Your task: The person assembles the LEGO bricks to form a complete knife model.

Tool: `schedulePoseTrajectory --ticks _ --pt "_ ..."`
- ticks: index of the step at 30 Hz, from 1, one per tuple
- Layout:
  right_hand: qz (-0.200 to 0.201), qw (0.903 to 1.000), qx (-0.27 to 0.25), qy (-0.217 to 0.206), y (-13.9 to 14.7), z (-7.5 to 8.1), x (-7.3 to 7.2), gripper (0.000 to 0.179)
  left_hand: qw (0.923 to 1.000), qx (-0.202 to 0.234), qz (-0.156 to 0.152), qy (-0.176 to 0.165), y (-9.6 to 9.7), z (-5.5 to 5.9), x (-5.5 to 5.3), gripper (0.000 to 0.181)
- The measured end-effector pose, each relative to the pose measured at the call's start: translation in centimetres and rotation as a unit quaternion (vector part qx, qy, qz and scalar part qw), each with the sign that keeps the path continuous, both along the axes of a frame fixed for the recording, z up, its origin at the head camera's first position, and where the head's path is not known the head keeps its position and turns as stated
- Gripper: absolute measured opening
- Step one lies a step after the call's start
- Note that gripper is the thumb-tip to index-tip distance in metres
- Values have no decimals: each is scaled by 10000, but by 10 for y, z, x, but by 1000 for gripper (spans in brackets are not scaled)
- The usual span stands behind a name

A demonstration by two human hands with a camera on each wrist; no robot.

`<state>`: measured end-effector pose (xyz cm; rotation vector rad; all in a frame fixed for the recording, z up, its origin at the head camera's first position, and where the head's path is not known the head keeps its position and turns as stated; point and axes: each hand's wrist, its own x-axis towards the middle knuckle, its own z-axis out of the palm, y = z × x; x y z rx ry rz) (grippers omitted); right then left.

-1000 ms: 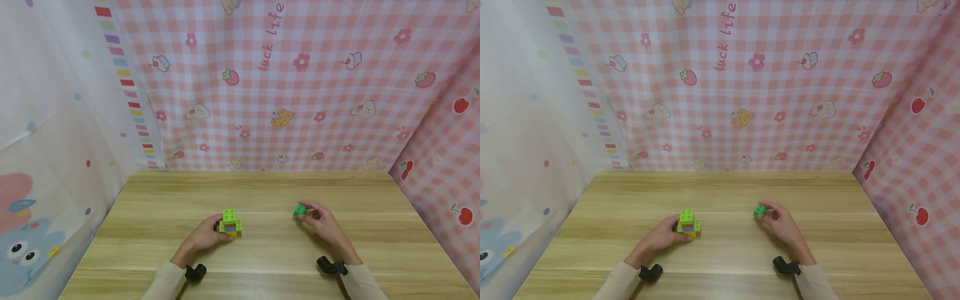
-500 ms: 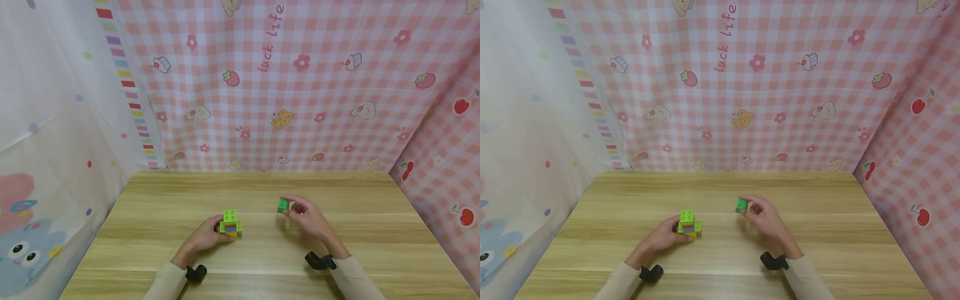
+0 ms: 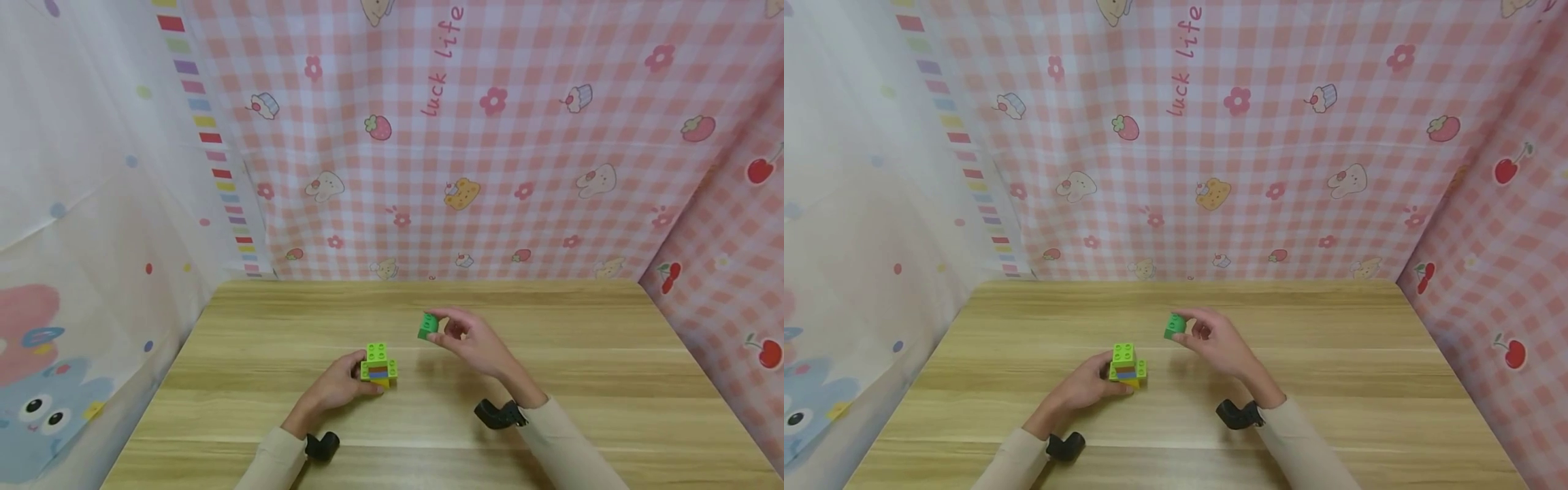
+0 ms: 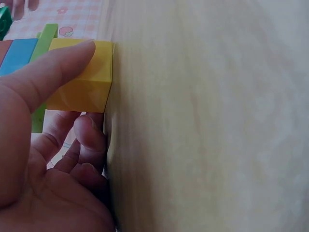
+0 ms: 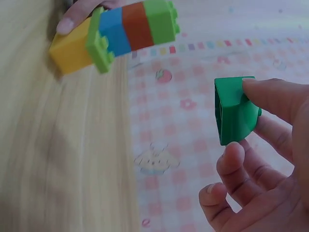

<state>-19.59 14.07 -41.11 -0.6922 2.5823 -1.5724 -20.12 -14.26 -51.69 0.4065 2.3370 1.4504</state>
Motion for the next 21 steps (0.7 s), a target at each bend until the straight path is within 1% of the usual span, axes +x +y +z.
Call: schedulePoseTrajectory --ticks 3,7,12,16,21 --pt "96 9999 18 69 -6 -6 -6 38 10000 -16 4 7 1 0 0 50" --pt "344 9992 -10 225 -15 -19 -15 39 10000 -19 35 -5 1 0 0 51" --pt "756 9963 -142 375 -28 -24 -16 38 10000 -15 9 60 0 -1 -1 50" --pt "900 9949 -159 418 -38 -25 -15 39 10000 31 9 81 0 -3 -1 50" --pt "983 9943 -120 397 -47 -27 -16 39 9999 88 36 76 1 -3 0 49"
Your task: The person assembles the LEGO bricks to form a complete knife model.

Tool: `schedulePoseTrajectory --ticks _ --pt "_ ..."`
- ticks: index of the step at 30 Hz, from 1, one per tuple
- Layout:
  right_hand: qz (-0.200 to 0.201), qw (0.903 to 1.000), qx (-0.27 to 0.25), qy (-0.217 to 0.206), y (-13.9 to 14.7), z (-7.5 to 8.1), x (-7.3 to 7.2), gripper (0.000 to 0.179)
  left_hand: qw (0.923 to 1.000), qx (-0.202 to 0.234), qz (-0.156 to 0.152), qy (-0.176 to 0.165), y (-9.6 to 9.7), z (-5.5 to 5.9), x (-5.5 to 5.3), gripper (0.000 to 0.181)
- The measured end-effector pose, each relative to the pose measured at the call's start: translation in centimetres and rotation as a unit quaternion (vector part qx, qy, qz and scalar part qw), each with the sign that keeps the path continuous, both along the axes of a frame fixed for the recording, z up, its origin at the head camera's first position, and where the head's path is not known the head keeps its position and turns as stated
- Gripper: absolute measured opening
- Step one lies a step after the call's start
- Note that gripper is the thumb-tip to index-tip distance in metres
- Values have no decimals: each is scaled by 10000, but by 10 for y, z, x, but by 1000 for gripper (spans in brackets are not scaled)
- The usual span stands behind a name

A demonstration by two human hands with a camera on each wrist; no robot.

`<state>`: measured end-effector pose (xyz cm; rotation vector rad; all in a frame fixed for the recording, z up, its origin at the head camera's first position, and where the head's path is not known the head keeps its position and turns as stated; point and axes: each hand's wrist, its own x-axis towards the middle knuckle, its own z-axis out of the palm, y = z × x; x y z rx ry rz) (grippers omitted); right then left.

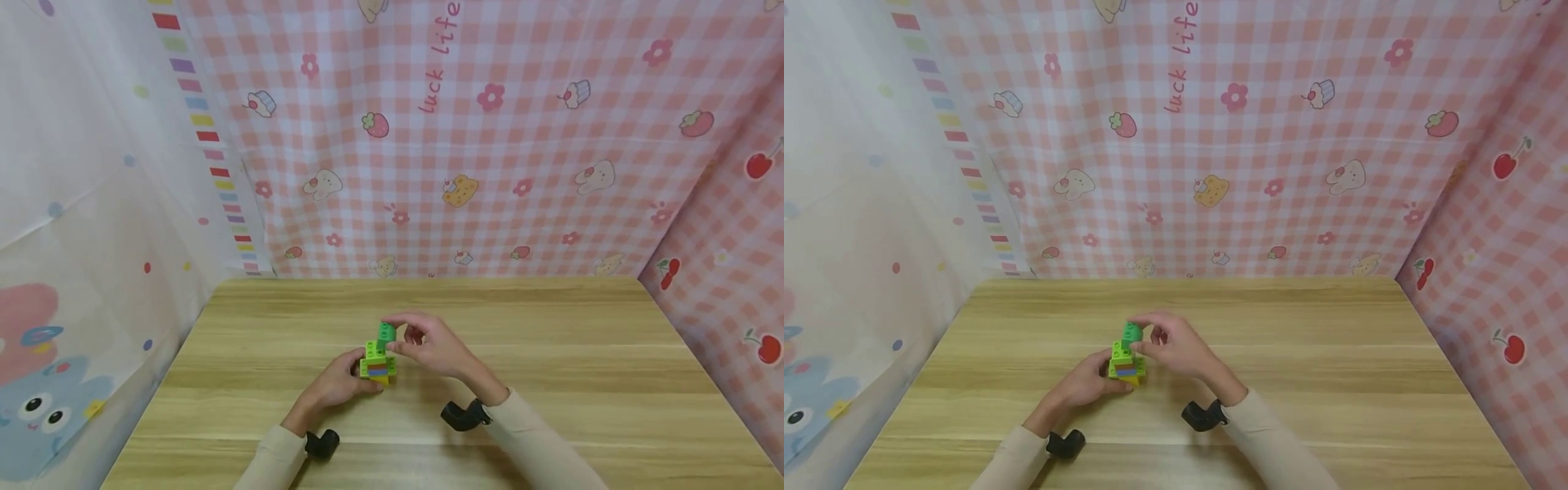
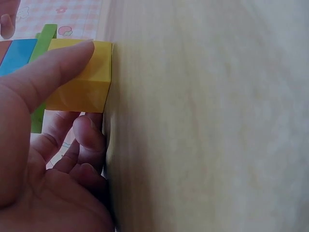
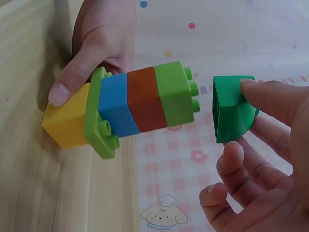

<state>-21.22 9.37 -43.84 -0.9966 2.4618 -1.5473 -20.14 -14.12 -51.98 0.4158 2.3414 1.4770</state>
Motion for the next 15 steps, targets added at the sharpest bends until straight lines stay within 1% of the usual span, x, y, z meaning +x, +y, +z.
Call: schedulePoseTrajectory --ticks 8,15 --pt "139 9999 13 69 -13 -2 -1 39 10000 -29 -71 33 -1 2 0 48" --pt "239 9997 38 34 -17 -1 0 37 9999 -54 -108 31 -1 3 1 47"
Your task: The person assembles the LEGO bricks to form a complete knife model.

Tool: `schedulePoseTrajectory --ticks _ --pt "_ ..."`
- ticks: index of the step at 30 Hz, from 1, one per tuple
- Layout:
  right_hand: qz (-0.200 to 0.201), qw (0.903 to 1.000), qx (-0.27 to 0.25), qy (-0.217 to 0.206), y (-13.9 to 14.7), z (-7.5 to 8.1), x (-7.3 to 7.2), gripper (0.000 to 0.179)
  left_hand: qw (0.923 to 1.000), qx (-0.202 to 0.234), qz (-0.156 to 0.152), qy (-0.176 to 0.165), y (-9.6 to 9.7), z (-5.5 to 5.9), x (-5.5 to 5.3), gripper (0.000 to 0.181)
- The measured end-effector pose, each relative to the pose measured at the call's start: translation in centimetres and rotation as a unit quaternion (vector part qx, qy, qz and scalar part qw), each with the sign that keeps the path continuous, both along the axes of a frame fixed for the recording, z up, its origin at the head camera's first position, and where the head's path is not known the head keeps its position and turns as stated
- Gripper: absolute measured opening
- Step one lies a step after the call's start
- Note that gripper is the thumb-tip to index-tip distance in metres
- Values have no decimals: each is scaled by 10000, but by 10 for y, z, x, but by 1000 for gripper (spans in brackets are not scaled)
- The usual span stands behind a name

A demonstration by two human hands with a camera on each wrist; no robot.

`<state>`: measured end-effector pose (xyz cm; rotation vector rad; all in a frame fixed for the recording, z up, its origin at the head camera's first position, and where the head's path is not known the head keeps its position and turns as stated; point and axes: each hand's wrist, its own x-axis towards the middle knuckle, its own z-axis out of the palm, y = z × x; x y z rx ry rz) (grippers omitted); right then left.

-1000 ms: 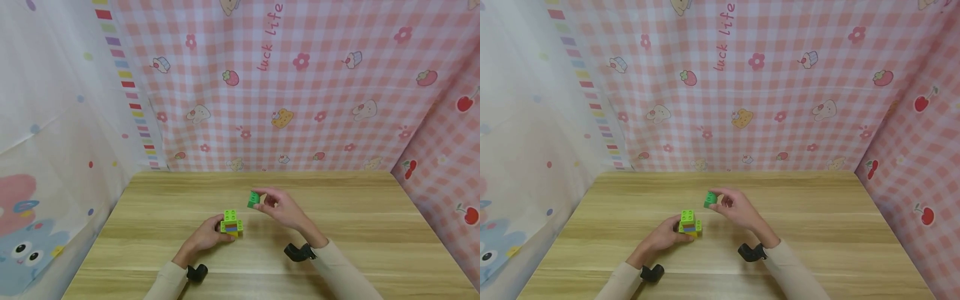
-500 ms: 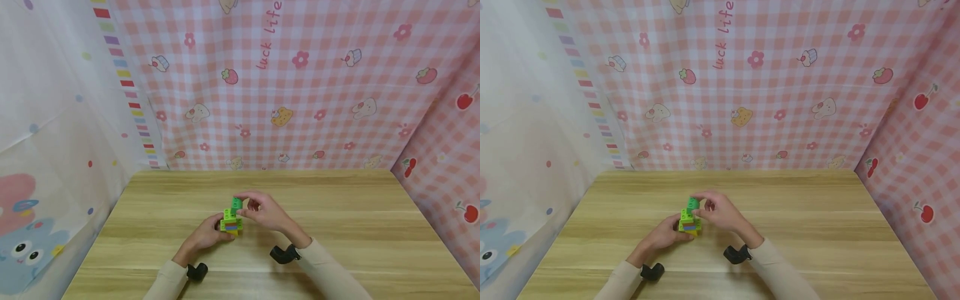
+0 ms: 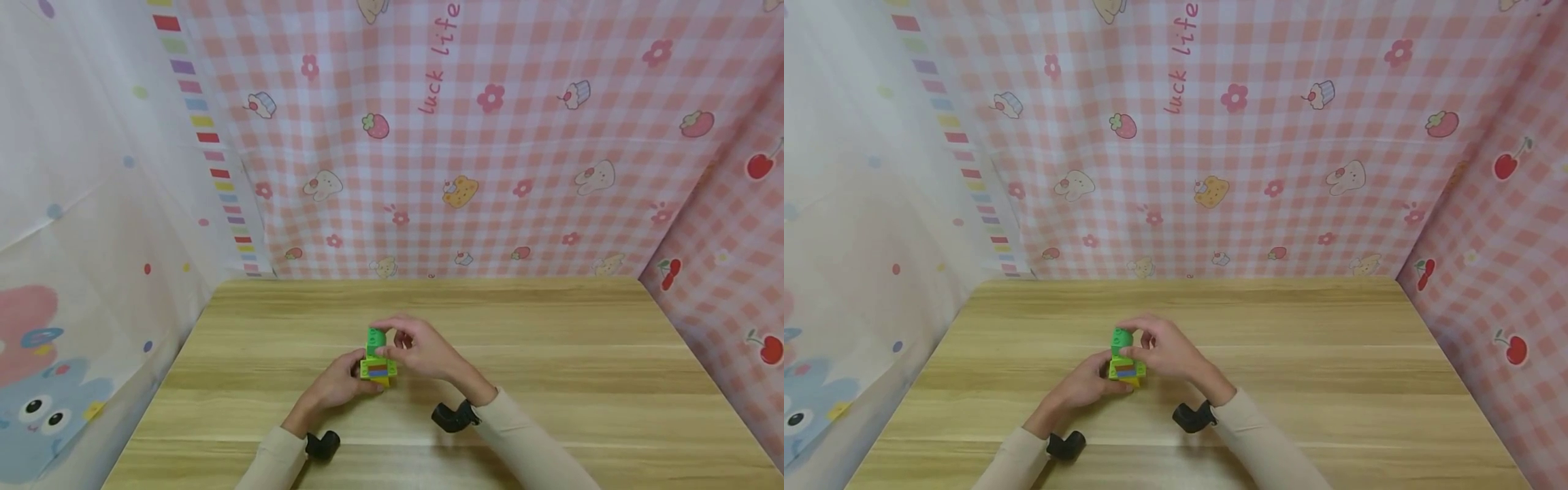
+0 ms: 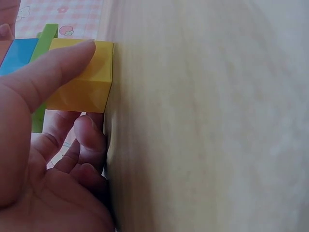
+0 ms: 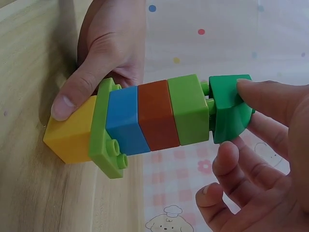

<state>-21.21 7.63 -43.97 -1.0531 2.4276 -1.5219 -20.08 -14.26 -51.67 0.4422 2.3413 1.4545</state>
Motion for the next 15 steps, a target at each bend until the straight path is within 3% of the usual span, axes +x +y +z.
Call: schedulePoseTrajectory --ticks 15 --pt "60 9996 206 165 -3 -2 1 39 10000 3 45 22 0 -1 -1 50"
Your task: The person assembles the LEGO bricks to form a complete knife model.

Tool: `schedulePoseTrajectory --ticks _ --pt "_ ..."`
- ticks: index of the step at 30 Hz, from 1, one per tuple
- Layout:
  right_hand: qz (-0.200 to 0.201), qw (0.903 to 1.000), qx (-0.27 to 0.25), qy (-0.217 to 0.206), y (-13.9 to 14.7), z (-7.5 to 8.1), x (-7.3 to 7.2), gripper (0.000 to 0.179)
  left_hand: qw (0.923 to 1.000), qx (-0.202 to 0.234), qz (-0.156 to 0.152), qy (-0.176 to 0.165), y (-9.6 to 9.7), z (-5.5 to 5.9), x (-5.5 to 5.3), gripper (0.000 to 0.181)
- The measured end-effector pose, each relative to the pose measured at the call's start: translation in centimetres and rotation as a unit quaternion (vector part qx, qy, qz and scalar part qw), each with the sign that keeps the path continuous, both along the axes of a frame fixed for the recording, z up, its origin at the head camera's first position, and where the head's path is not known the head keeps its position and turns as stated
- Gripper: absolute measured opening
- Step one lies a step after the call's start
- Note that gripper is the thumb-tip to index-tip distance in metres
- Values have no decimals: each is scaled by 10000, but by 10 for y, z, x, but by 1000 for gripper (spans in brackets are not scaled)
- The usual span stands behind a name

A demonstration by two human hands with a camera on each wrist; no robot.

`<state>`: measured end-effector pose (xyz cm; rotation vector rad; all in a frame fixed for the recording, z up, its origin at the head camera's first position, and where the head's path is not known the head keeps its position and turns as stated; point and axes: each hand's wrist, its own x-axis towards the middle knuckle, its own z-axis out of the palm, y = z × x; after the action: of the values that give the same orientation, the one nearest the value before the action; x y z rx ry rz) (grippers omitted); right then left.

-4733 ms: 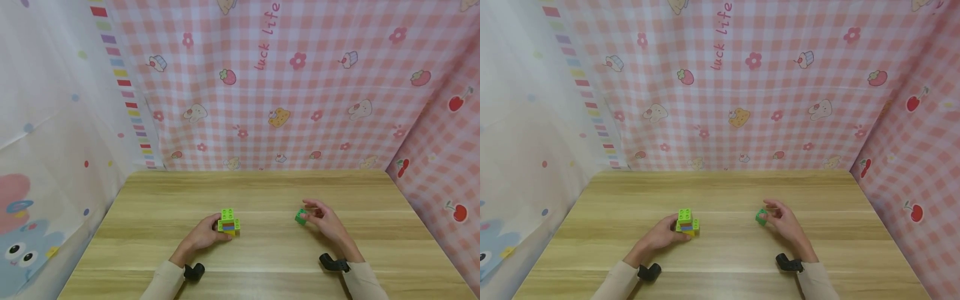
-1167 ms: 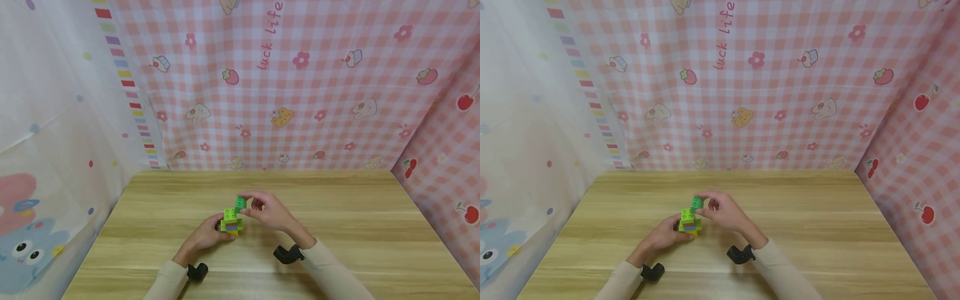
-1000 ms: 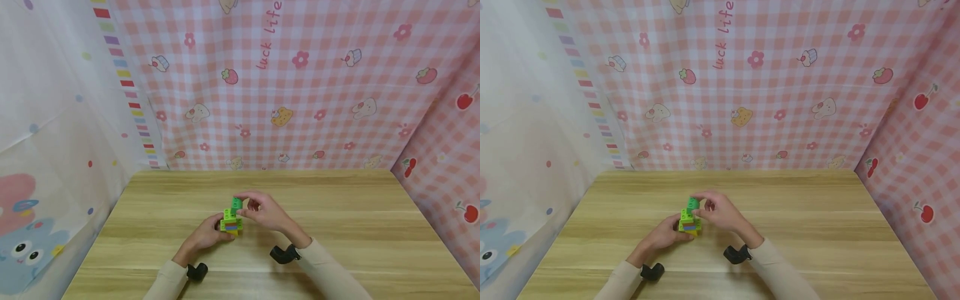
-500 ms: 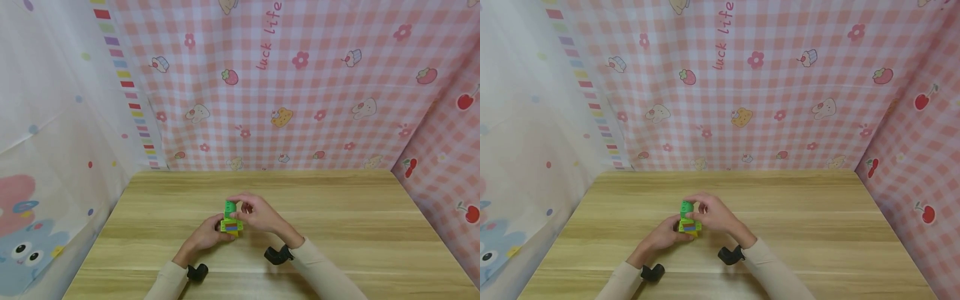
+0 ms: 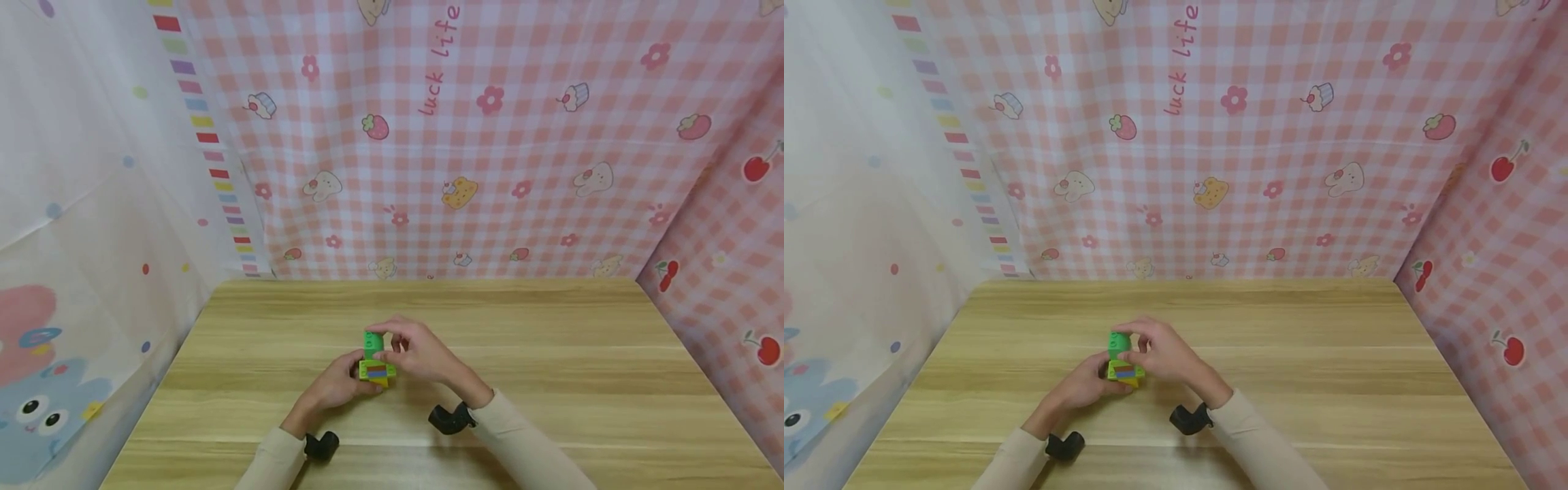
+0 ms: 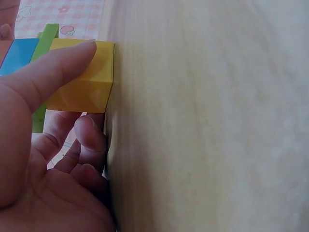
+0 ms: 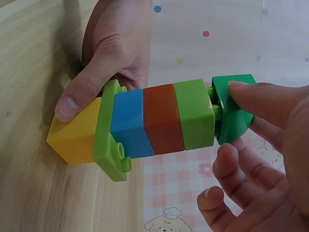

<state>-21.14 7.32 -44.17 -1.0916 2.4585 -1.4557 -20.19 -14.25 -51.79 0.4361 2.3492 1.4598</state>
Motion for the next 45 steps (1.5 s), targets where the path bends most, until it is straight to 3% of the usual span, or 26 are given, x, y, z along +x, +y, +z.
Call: schedulePoseTrajectory --ticks 18,29,45 --pt "-135 9996 52 249 -1 -3 3 40 10000 16 -25 13 0 1 1 51" --pt "-190 9985 361 362 -1 1 6 42 10000 -17 -7 -16 0 0 0 51" --pt "-165 9959 388 795 0 -4 6 44 10000 -26 -34 -20 0 -1 0 49"
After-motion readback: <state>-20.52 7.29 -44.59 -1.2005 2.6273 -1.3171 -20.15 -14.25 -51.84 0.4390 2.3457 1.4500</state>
